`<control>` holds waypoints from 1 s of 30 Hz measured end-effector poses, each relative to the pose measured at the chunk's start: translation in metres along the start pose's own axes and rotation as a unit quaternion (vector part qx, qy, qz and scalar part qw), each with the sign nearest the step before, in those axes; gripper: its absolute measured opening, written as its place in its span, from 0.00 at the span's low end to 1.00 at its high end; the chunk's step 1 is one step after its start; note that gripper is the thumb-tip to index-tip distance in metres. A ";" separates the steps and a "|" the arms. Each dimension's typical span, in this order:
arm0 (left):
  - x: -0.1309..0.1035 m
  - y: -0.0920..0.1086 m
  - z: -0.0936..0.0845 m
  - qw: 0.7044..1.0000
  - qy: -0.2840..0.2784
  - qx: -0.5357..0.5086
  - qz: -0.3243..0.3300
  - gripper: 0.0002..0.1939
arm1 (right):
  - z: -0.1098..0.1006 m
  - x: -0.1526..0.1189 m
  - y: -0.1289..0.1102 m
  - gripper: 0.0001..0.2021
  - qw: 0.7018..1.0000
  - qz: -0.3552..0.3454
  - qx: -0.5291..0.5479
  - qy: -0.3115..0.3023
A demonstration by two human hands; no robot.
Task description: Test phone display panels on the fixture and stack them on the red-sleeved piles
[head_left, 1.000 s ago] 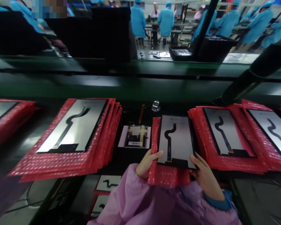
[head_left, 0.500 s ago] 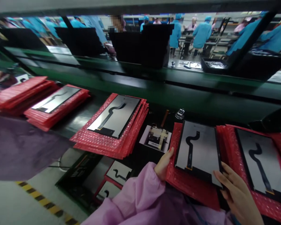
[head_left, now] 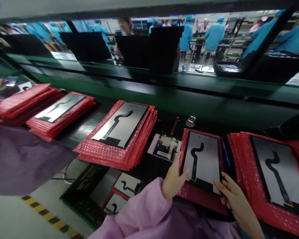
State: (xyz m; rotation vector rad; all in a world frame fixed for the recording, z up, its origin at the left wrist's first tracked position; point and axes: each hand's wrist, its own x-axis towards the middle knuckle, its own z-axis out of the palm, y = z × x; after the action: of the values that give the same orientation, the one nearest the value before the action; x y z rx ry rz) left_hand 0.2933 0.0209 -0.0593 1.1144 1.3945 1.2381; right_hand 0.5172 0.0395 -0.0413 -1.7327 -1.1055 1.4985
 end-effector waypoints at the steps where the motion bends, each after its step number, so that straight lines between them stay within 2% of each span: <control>1: -0.009 -0.004 -0.003 0.993 0.016 0.098 0.062 0.35 | 0.000 0.000 0.001 0.50 1.000 -0.001 0.001 0.004; 2: -0.018 -0.009 -0.007 0.976 0.016 0.182 0.118 0.35 | 0.000 0.000 0.001 0.52 1.000 -0.004 0.002 0.006; 4: -0.034 -0.020 -0.016 0.934 -0.023 0.297 0.198 0.36 | -0.001 -0.002 0.001 0.54 1.000 -0.018 0.010 0.003; 7: -0.044 -0.034 -0.027 0.888 -0.075 0.380 0.246 0.40 | -0.003 -0.004 0.001 0.50 0.999 -0.032 0.043 0.002; 10: -0.043 -0.041 -0.032 0.872 -0.078 0.412 0.254 0.43 | -0.005 -0.004 0.003 0.49 0.998 -0.027 0.056 0.002; 13: -0.041 -0.042 -0.031 0.862 -0.083 0.425 0.261 0.49 | -0.004 -0.004 0.007 0.49 0.999 -0.031 0.018 -0.014; 15: -0.040 -0.042 -0.030 0.854 -0.089 0.437 0.268 0.49 | -0.005 -0.006 0.009 0.48 0.998 -0.040 -0.040 -0.020; 17: -0.041 -0.043 -0.028 0.850 -0.085 0.446 0.267 0.44 | -0.009 -0.009 0.008 0.40 0.988 -0.071 -0.139 0.002; 20: -0.041 -0.046 -0.026 0.856 -0.067 0.436 0.269 0.35 | -0.016 -0.010 -0.007 0.24 0.931 -0.171 -0.307 0.096; 23: -0.041 -0.047 -0.024 0.866 -0.057 0.414 0.273 0.32 | -0.016 0.004 -0.039 0.22 0.865 -0.233 -0.412 0.166; 25: -0.040 -0.046 -0.023 0.873 -0.057 0.404 0.267 0.30 | -0.010 0.021 -0.064 0.23 0.827 -0.198 -0.491 0.190; 27: -0.036 -0.043 -0.022 0.882 -0.064 0.393 0.254 0.28 | -0.001 0.040 -0.083 0.23 0.793 -0.129 -0.567 0.183; 30: -0.027 -0.038 -0.020 0.902 -0.082 0.359 0.227 0.26 | 0.005 0.060 -0.096 0.20 0.777 -0.082 -0.603 0.160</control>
State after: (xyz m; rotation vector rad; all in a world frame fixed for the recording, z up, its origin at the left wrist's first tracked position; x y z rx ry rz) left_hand 0.2763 -0.0115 -0.0943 2.0995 1.5513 0.8976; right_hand 0.4929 0.1381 0.0102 -2.4029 -2.1707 0.1895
